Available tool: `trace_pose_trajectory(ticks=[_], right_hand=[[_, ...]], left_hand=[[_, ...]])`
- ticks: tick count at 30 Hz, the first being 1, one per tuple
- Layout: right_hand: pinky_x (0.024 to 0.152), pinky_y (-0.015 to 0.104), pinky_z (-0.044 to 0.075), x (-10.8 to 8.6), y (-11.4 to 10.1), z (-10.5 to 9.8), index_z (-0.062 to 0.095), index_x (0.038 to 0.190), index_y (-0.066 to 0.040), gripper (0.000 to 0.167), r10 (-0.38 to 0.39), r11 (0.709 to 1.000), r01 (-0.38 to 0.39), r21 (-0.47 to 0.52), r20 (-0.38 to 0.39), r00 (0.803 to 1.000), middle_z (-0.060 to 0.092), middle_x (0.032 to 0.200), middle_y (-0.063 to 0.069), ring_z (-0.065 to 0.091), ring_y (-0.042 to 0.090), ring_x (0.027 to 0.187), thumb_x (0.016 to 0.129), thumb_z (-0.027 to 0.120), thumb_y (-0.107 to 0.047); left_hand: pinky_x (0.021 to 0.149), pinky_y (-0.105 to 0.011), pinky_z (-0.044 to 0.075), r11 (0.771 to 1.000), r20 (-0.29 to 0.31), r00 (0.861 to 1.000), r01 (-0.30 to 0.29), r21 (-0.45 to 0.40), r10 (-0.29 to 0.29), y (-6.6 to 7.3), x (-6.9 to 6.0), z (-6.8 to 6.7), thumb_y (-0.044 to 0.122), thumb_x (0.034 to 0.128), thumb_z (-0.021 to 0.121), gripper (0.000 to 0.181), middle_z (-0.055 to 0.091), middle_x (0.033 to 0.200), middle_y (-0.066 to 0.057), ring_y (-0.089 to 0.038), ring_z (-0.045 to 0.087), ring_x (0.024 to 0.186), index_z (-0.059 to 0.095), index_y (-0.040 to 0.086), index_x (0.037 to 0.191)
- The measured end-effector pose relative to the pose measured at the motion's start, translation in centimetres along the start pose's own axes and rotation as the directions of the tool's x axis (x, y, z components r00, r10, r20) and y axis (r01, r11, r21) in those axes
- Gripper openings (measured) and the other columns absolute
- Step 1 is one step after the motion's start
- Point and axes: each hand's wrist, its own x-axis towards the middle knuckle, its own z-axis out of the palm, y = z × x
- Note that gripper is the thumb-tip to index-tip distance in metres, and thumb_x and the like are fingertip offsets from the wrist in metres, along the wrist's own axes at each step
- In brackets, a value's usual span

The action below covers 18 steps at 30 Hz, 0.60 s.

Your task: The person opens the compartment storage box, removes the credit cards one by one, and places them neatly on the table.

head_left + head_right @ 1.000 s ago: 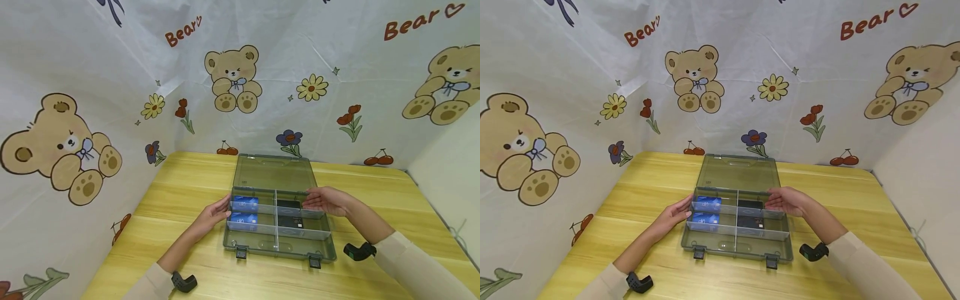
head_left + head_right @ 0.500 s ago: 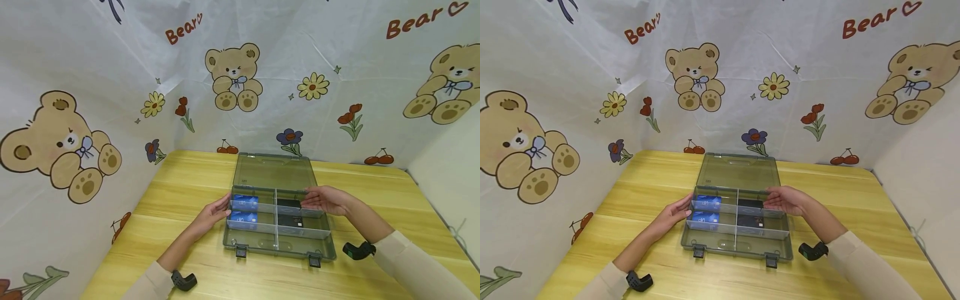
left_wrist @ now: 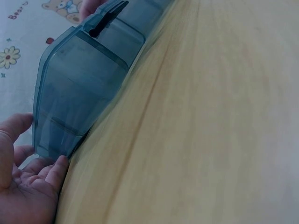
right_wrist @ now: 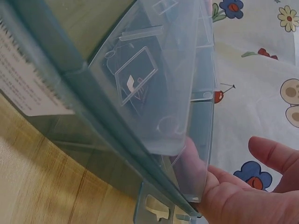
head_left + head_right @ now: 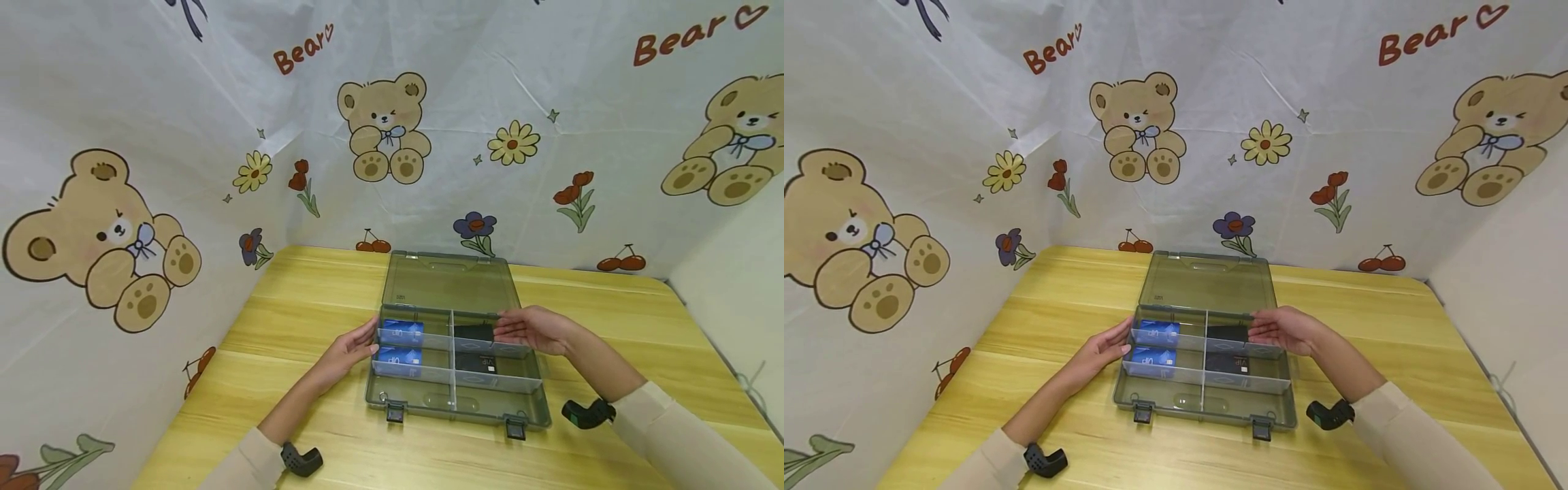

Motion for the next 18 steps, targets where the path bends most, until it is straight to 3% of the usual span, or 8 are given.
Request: trace_pose_trajectory(ticks=[4, 10, 18], right_hand=[[0.102, 0.037, 0.054, 0.06, 0.16, -0.08, 0.034, 0.141, 0.026, 0.051, -0.021, 1.000, 0.021, -0.009, 0.002, 1.000, 0.064, 0.121, 0.025, 0.066, 0.029, 0.111, 0.110, 0.042, -0.014], [0.095, 0.035, 0.058, 0.10, 0.31, 0.01, 0.054, 0.129, 0.019, 0.036, -0.048, 0.998, 0.048, -0.031, 0.002, 0.999, 0.070, 0.110, 0.018, 0.070, 0.025, 0.102, 0.109, 0.044, -0.009], [0.092, 0.035, 0.059, 0.56, 0.27, 0.56, 0.045, 0.134, 0.025, 0.041, -0.099, 0.983, 0.102, -0.151, 0.023, 0.995, 0.070, 0.108, 0.017, 0.070, 0.025, 0.098, 0.108, 0.042, -0.007]], left_hand=[[0.118, -0.031, 0.032, 1.000, 0.003, 1.000, -0.016, 0.002, 0.016, -0.17, 0.00, -0.02, 0.025, 0.1052, 0.059, 0.068, 0.017, 0.168, -0.002, -0.026, 0.021, 0.153, 0.024, 0.018, 0.163], [0.119, -0.032, 0.031, 1.000, 0.008, 1.000, -0.014, 0.004, 0.014, -0.31, -0.05, 0.03, 0.024, 0.1059, 0.057, 0.067, 0.017, 0.168, -0.002, -0.025, 0.021, 0.153, 0.023, 0.018, 0.163], [0.119, -0.033, 0.031, 1.000, 0.005, 1.000, -0.018, 0.007, 0.018, 0.13, -0.09, 0.08, 0.021, 0.1058, 0.058, 0.067, 0.017, 0.168, -0.002, -0.025, 0.021, 0.153, 0.023, 0.017, 0.163]])
